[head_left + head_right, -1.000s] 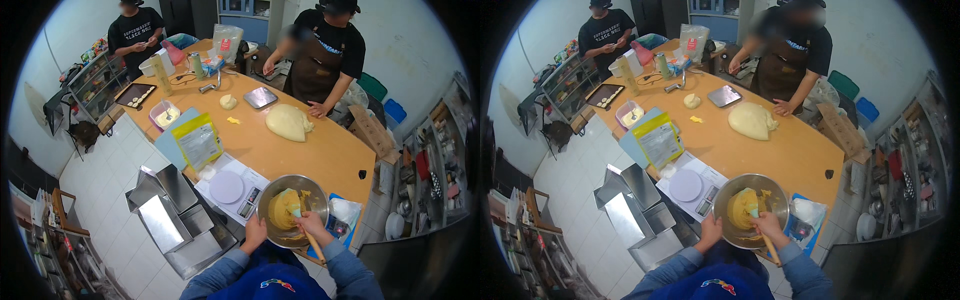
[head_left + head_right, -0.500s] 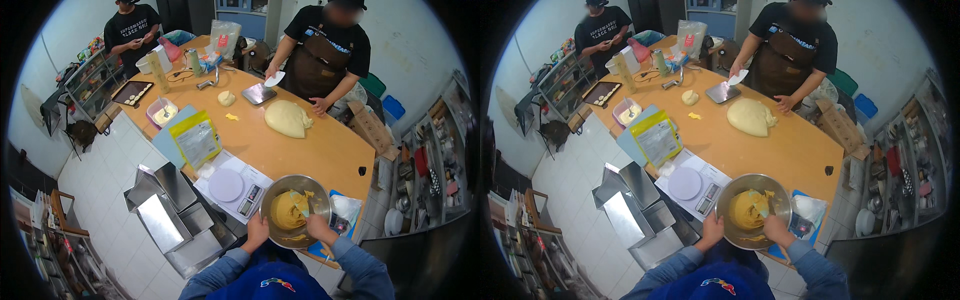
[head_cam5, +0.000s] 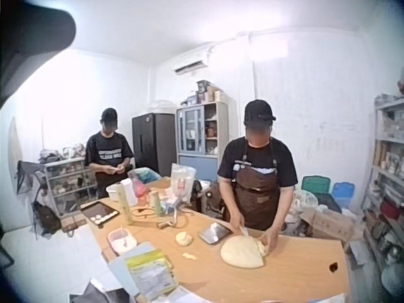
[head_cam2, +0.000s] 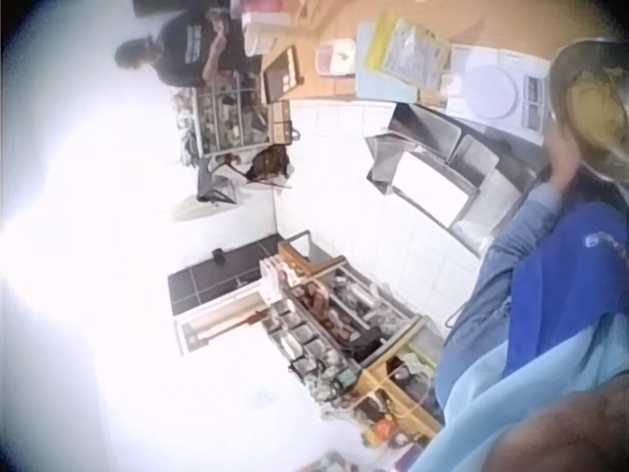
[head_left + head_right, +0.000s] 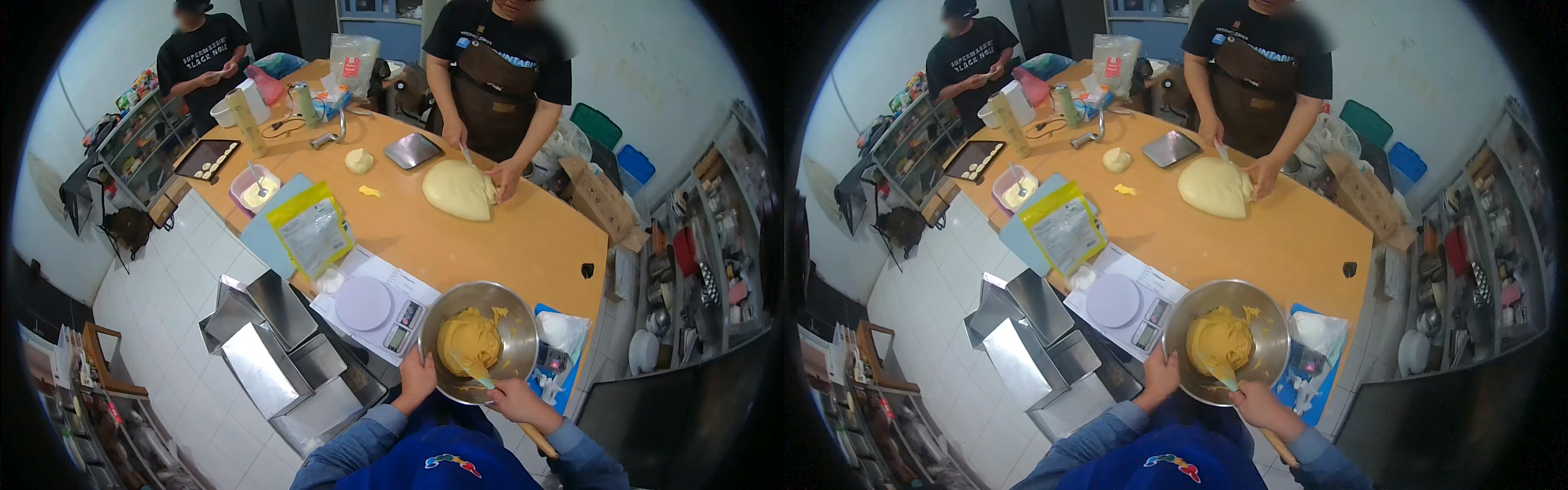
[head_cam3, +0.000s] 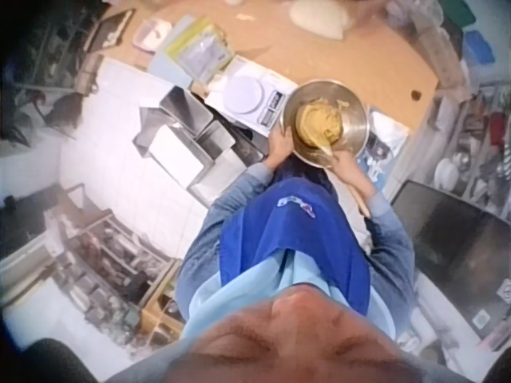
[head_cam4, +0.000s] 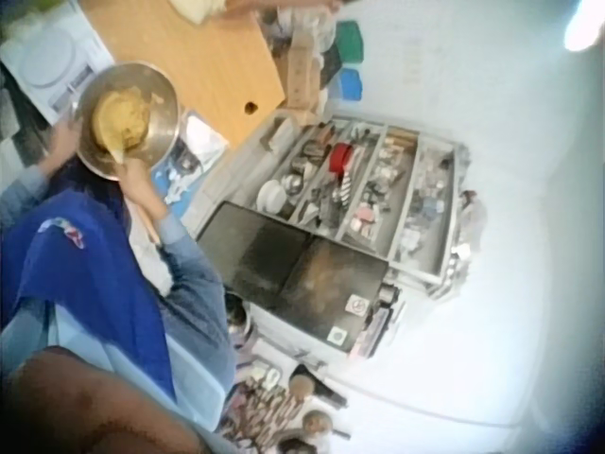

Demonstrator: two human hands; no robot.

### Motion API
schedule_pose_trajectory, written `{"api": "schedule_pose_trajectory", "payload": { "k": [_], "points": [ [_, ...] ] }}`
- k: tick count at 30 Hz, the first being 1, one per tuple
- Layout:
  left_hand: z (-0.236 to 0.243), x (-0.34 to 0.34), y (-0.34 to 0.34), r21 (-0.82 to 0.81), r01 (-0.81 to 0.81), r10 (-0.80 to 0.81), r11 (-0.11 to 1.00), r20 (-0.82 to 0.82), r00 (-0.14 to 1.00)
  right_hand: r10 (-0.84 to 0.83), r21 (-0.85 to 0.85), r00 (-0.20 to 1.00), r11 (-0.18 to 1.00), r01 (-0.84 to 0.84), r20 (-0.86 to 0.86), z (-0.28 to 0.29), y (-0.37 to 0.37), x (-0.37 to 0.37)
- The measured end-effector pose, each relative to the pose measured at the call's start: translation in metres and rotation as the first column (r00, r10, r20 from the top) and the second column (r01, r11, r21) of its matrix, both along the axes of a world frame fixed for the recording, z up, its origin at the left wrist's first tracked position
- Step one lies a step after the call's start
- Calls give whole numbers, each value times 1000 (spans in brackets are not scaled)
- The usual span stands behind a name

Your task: The person prepares bread dough by stirring a mixture in a bowl with a spatula and then weighing and cutting smaller portions of chocolate on a digital scale.

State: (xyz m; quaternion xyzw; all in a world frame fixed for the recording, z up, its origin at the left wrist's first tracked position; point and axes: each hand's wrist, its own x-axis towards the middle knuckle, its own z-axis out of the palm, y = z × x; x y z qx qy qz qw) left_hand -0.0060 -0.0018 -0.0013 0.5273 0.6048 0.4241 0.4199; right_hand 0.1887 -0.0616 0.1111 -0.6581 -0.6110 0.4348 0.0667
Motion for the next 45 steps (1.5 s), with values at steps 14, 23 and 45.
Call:
{"api": "schedule_pose_trajectory", "payload": {
  "k": [14,23,45],
  "points": [
    [6,-7,-2,-70,66,-74,995,-130,989,-647,-532,545,757,379,-533,-85,40,3],
    [8,10,-10,-32,-107,101,994,-142,985,-856,-842,93,517,152,-509,-47,15,36],
    [5,6,-15,-83,-125,104,989,-220,970,-157,232,987,960,159,-26,-69,1,12]
  ]
}}
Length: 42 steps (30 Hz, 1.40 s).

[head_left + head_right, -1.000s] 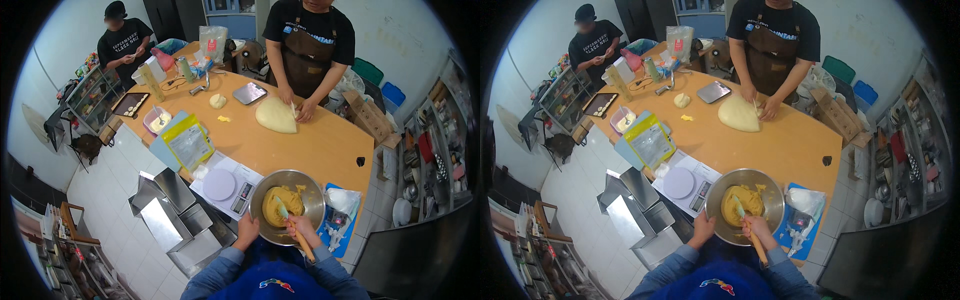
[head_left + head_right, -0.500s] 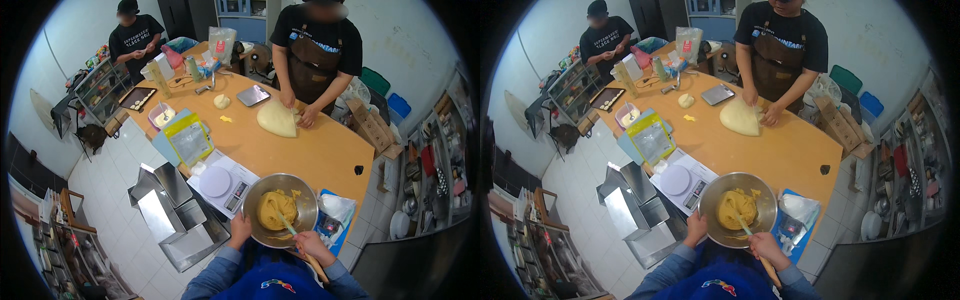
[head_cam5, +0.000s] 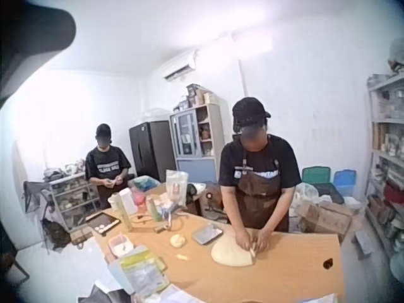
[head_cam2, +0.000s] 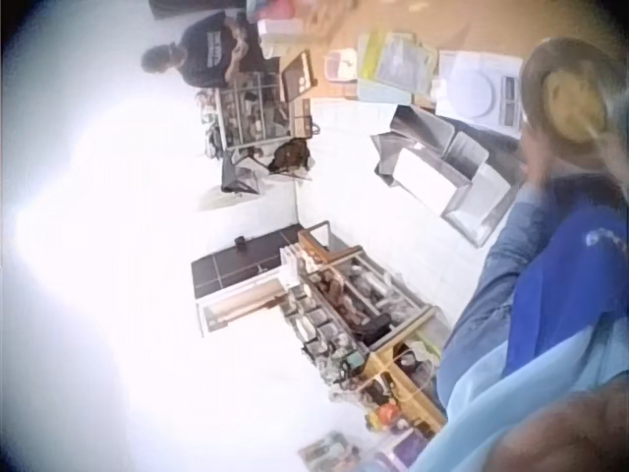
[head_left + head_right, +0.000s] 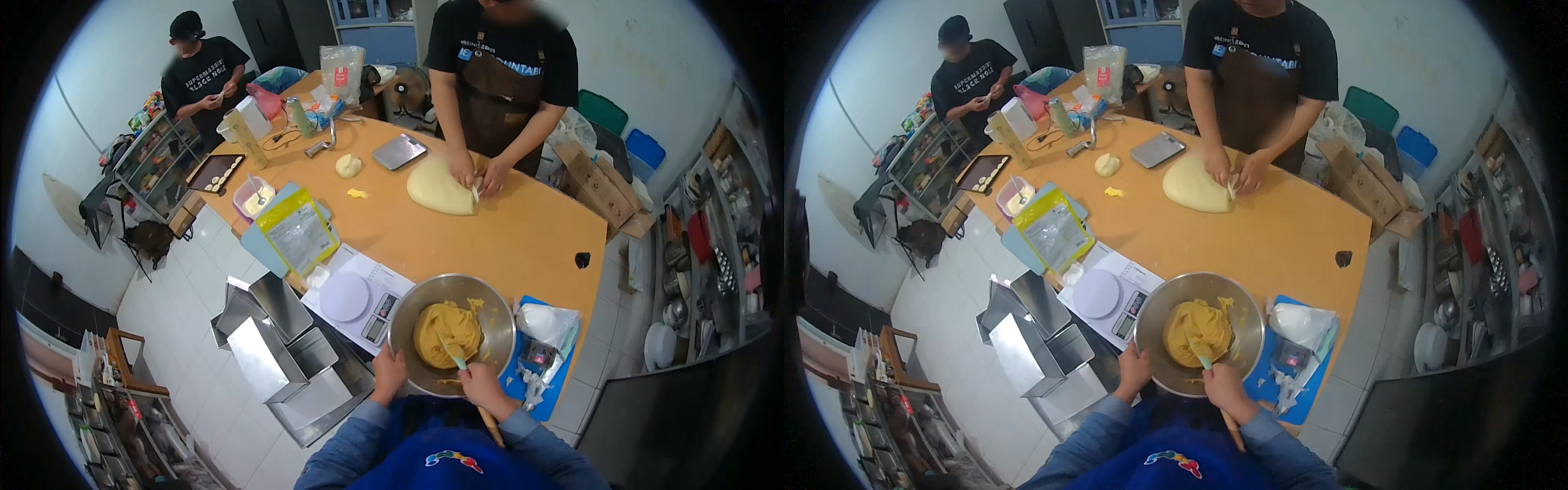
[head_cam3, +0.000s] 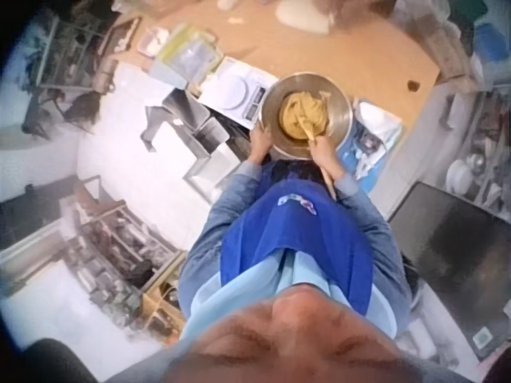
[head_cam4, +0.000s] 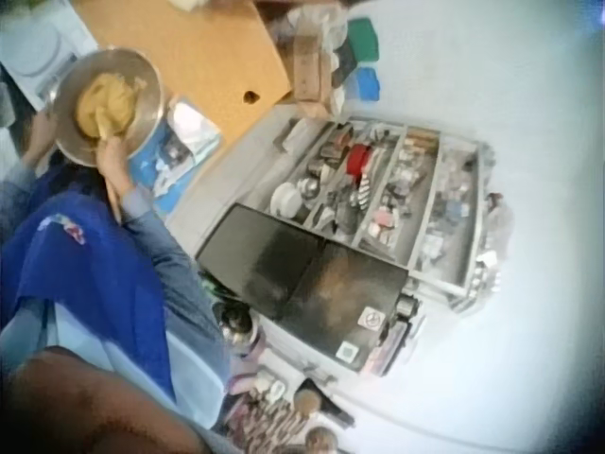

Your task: The person prepares bread dough by stirring a mixture in a bowl with a spatula and then weighing and cutting smaller portions of chocolate on a digital scale.

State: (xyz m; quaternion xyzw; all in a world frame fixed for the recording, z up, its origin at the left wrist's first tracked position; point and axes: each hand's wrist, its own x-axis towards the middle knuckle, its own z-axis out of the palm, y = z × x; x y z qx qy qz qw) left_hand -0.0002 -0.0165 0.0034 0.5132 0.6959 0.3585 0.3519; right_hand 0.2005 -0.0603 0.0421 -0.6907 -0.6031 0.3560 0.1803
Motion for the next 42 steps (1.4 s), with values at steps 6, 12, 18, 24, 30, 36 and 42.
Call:
{"api": "schedule_pose_trajectory", "payload": {
  "k": [6,12,18,24,30,36,42],
  "points": [
    [5,10,-7,-34,-50,54,998,122,991,169,33,964,983,-179,205,34,-34,8],
    [-5,-2,1,10,41,-42,999,128,991,239,244,792,867,-435,562,32,-34,40],
    [15,-11,16,-138,105,-85,985,141,986,105,267,719,884,-384,687,24,-1,62],
    [10,-6,27,83,128,-132,988,35,991,40,274,674,895,-352,737,21,20,38],
    [1,-11,31,41,8,-11,999,69,998,85,-198,895,980,4,438,63,34,30],
    [-6,-13,37,-5,116,-116,993,-91,989,-82,5,773,995,101,629,99,30,32],
    [-3,-17,39,-13,202,-202,979,-109,973,-7,10,687,1000,-1,726,75,37,30]
  ]
}}
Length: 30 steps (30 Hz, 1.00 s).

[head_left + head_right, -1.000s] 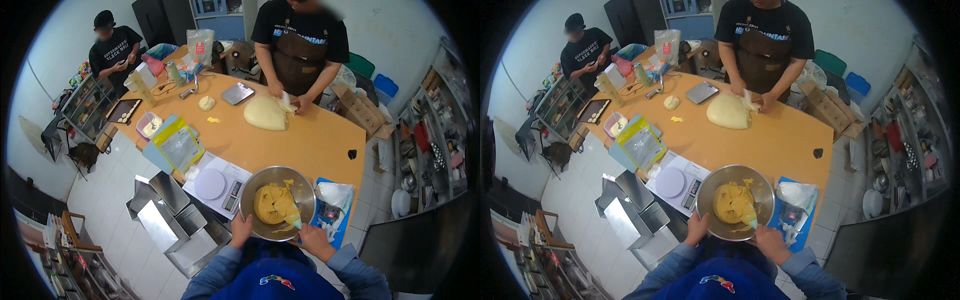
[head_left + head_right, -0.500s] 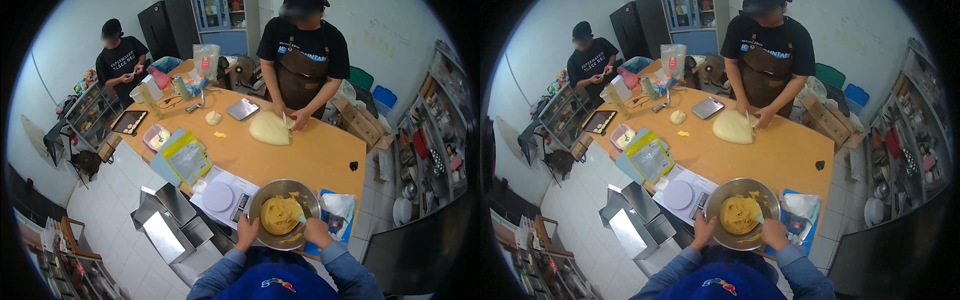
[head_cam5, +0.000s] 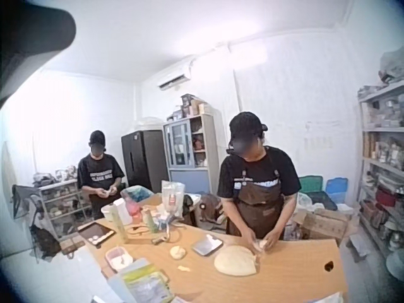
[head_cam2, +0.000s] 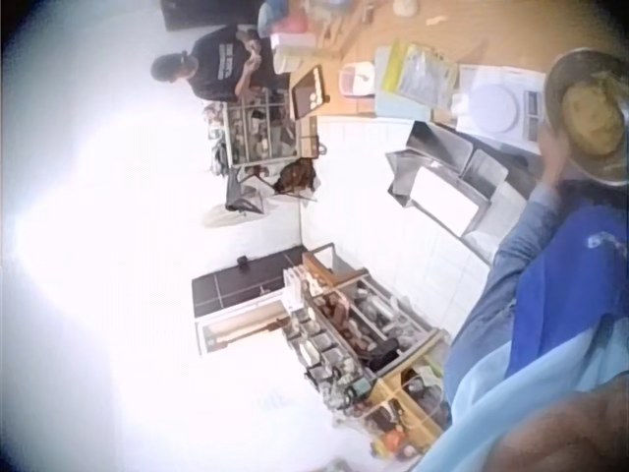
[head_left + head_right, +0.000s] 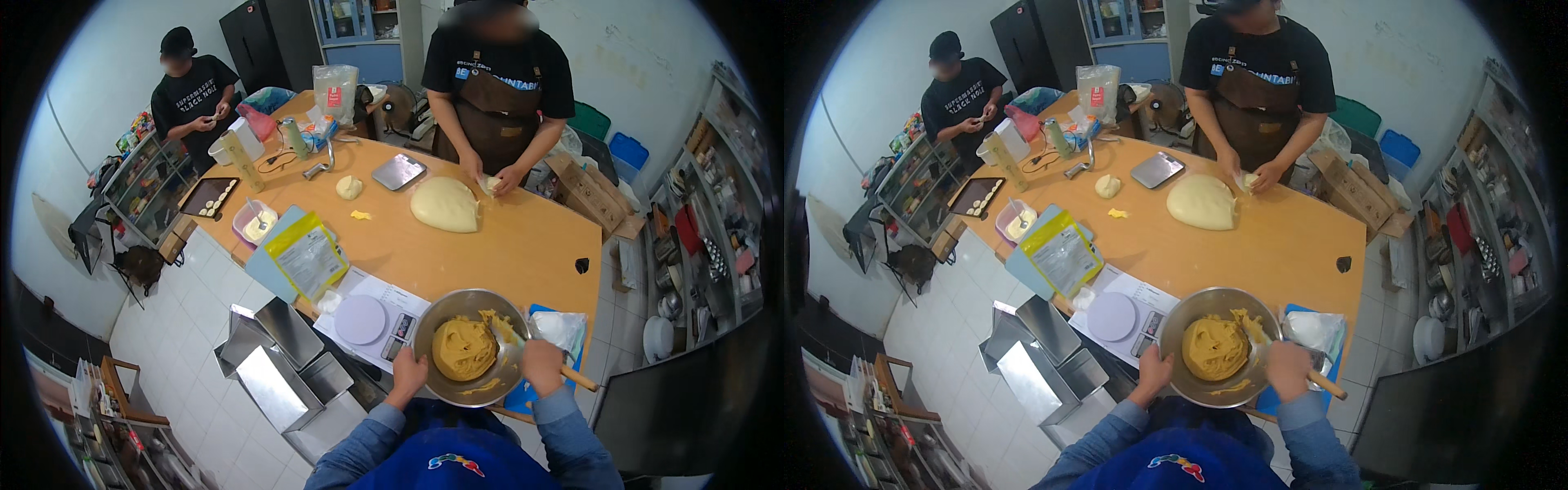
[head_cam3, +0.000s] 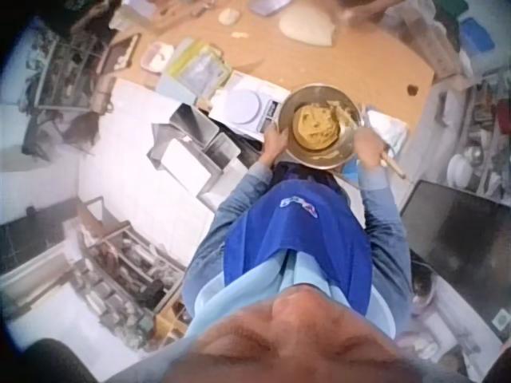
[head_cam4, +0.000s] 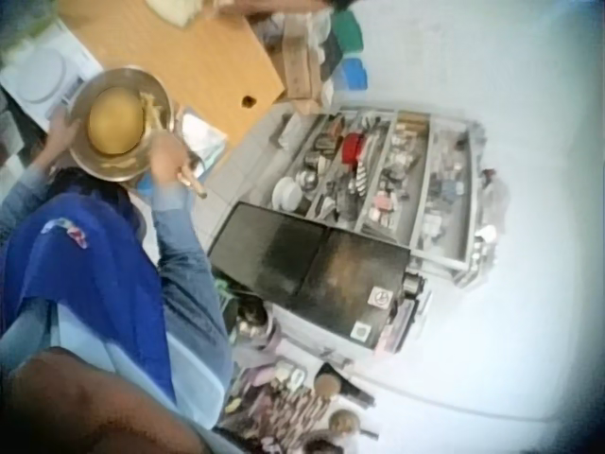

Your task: The person prepares bread dough by stirring a mixture in a bowl with a spatula and then weighing and cutting smaller portions of chocolate on a digital scale.

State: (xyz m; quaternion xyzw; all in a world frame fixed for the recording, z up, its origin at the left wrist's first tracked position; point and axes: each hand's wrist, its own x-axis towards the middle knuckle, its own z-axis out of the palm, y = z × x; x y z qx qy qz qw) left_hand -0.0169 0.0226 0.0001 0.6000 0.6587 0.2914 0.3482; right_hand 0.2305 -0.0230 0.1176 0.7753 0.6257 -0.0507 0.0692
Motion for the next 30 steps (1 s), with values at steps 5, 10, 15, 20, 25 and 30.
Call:
{"api": "schedule_pose_trajectory", "payload": {
  "k": [5,10,15,20,25,30],
  "points": [
    [2,10,1,40,3,-1,999,-66,998,82,126,996,989,-78,-27,-50,-13,-62],
    [-5,19,-1,136,-156,161,978,-28,987,111,98,989,990,-101,-99,-35,-27,-87],
    [-8,17,-1,186,-222,210,957,84,974,140,17,954,990,-141,-265,-28,-46,-59],
    [-9,12,-1,181,-188,178,965,71,981,140,-4,955,989,-147,-262,48,-59,-47],
    [-11,10,-3,232,-45,41,972,23,999,142,70,953,989,-128,-268,3,-50,-41],
    [-14,2,4,148,57,-46,987,-75,996,127,68,963,991,-114,-237,-49,-5,-55]
  ]
}}
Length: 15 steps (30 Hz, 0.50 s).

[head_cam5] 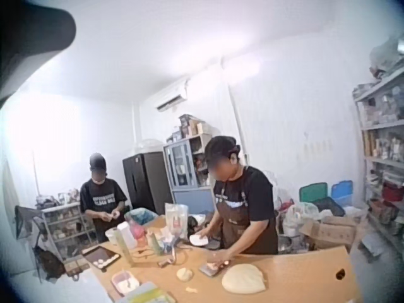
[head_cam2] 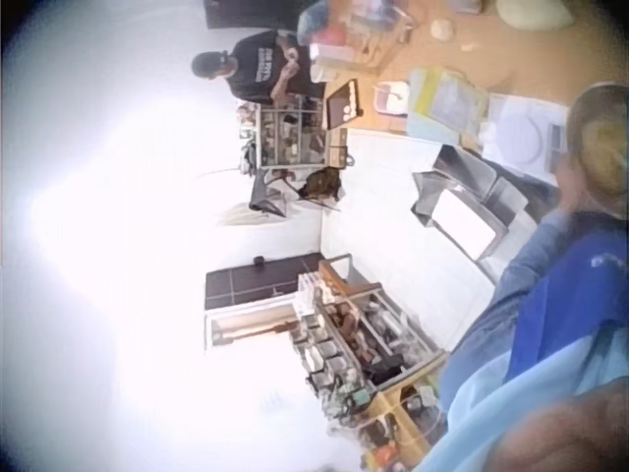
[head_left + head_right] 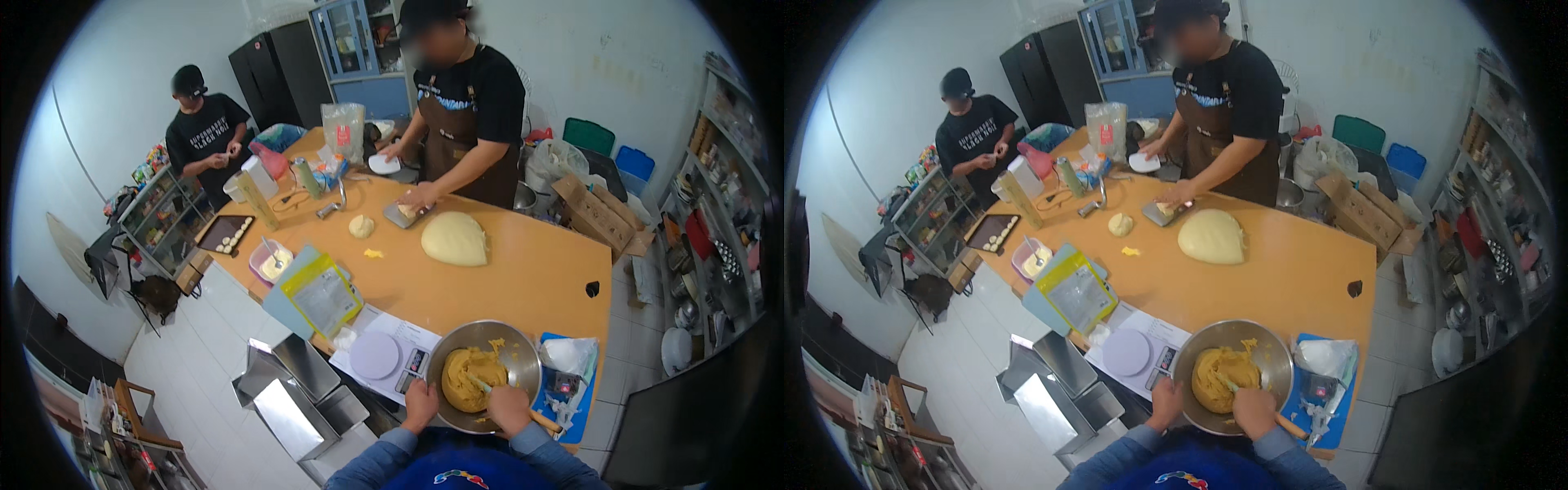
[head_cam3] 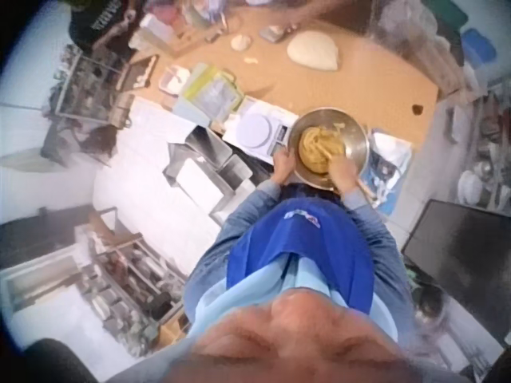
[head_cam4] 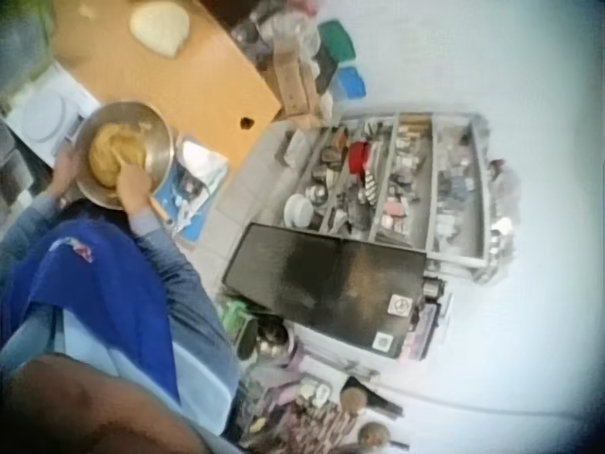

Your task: The person prepares bread dough by stirring a mixture in a bowl with a spatula and then weighing and cutting smaller portions of chocolate on a digital scale.

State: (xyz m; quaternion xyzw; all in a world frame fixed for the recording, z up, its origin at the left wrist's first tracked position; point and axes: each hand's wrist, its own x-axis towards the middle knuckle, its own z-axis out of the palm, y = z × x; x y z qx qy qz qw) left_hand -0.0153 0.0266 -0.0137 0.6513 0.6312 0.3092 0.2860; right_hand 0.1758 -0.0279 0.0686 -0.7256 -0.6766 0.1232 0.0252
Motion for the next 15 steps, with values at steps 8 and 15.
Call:
{"api": "schedule_pose_trajectory", "payload": {
  "k": [8,15],
  "points": [
    [-12,-6,-16,-510,317,163,800,693,703,-39,433,999,900,43,-17,17,3,24],
    [-22,7,-29,-549,486,239,680,793,561,-153,343,874,878,335,-462,83,-37,49]
  ]
}}
